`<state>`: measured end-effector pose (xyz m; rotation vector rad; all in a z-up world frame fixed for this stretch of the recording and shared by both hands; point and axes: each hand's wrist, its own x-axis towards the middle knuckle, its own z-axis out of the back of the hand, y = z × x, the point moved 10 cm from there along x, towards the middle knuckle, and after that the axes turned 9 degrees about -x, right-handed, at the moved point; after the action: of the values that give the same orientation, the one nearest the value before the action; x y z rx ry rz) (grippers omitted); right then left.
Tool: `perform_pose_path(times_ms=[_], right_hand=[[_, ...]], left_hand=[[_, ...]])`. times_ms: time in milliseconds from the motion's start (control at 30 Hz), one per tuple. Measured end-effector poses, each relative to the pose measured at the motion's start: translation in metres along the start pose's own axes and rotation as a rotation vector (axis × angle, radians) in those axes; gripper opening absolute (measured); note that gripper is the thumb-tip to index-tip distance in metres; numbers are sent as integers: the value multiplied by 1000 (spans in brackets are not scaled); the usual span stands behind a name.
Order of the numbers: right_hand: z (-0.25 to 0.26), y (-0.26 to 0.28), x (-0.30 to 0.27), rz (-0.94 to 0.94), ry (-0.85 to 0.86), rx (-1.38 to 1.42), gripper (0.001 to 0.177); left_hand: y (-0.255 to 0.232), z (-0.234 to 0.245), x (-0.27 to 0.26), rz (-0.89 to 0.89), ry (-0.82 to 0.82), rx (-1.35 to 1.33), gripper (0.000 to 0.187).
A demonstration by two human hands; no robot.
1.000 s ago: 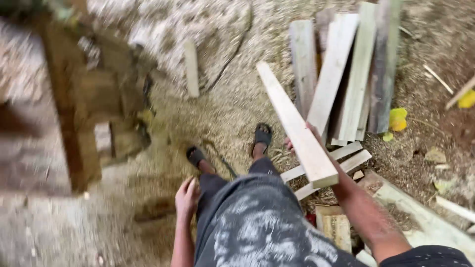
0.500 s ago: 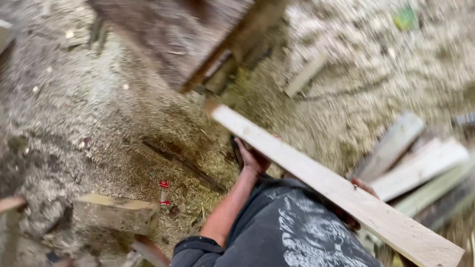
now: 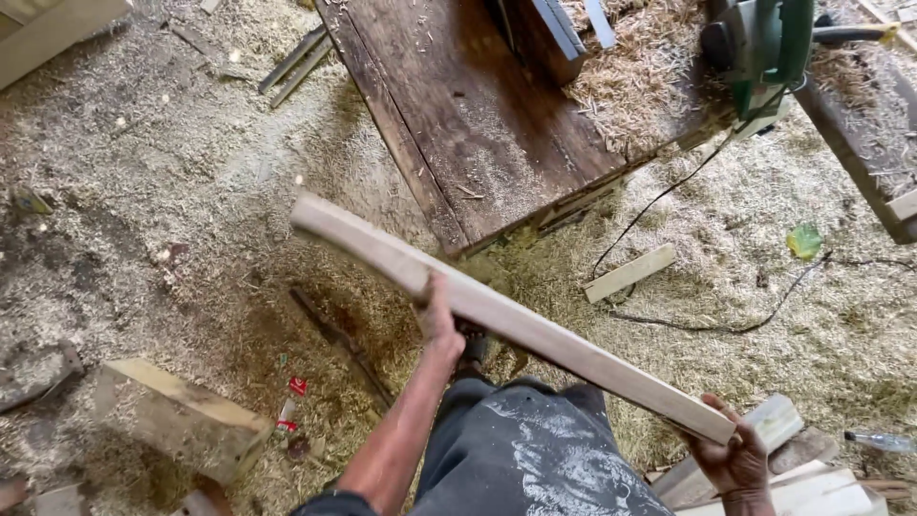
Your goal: Measuring and marking wooden boards with an L-square in a workshop setting.
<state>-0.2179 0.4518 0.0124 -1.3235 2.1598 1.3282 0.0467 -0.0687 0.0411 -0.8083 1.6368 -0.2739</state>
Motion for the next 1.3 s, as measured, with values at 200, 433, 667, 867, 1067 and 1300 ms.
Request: perform_pose_path(times_ms=[200, 433, 667, 867, 1067, 1300], right_hand=[[5, -30, -30, -109, -310, -80, 77], [132, -49, 31, -32, 53, -147, 74], [60, 27, 26, -54, -365, -79, 64], [58, 62, 47, -13, -383, -491, 68], [55, 71, 47, -156, -502, -511, 60], [121, 50, 102, -61, -490, -764, 57]], left_hand=[[58, -139, 39, -91, 319, 537, 80], [60, -285, -20, -406, 531, 1619, 75], [84, -367, 51, -919, 649, 1091, 103], [91, -377, 67, -719, 506, 1088, 99], [77, -386, 64, -735, 486, 1057, 94], [55, -395, 75, -657, 520, 1035, 91]])
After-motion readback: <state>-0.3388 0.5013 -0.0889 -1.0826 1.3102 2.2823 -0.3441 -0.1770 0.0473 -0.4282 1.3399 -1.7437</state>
